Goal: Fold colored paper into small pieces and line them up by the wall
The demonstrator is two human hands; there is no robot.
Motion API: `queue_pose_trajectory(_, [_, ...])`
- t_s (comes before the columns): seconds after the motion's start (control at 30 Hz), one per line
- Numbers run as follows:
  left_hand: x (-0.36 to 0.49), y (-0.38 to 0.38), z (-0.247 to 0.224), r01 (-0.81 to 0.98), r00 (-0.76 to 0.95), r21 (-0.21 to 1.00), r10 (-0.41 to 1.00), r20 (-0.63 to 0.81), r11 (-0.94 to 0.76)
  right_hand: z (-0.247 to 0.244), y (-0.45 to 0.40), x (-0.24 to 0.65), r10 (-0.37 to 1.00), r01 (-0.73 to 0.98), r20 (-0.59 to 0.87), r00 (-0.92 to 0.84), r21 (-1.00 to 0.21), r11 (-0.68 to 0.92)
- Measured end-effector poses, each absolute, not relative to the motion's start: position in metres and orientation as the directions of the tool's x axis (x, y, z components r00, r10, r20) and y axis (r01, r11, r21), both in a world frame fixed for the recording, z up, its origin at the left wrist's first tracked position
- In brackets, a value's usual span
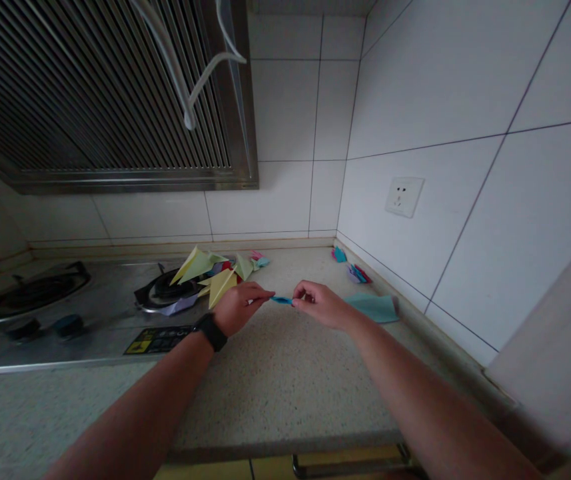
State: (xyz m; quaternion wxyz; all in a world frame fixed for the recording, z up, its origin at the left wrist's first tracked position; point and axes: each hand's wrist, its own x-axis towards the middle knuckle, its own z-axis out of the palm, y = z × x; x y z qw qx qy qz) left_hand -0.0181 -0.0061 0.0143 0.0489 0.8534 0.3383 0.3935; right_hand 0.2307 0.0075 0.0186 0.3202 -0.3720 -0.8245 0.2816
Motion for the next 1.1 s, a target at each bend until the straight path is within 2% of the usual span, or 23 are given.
queue_pose_trajectory(0.17, [-0.019,-0.009,0.016,0.517,0.404,0.362,0.594,0.696,-0.776,0.021,0.008,0.233,0.798,0.264,0.251,-0.548,-0.853,0.45])
queue_pose_trajectory(0.33, [-0.019,-0.011,0.017,0.531,0.39,0.386,0.622,0.68,-0.755,0.023,0.009,0.235,0.798,0.232,0.291,-0.527,-0.855,0.465])
queue_pose_trajectory(0.47, [-0.019,-0.011,0.016,0.507,0.365,0.464,0.668,0.648,-0.727,0.022,0.011,0.235,0.794,0.257,0.345,-0.5,-0.816,0.517])
queue_pose_trajectory(0.63, [-0.019,-0.011,0.015,0.406,0.3,0.719,0.826,0.477,-0.563,0.018,0.015,0.235,0.778,0.316,0.421,-0.466,-0.743,0.591])
queue_pose_trajectory(0.7, [-0.018,-0.01,0.014,0.396,0.268,0.775,0.869,0.415,-0.492,0.017,0.015,0.235,0.779,0.343,0.425,-0.461,-0.724,0.598])
queue_pose_trajectory(0.83, [-0.019,-0.006,0.012,0.45,0.232,0.785,0.905,0.356,-0.425,0.015,0.014,0.235,0.777,0.377,0.418,-0.471,-0.701,0.605])
queue_pose_trajectory(1.1, [-0.024,0.002,0.007,0.472,0.185,0.785,0.915,0.358,-0.402,0.019,0.009,0.235,0.728,0.434,0.425,-0.538,-0.601,0.671])
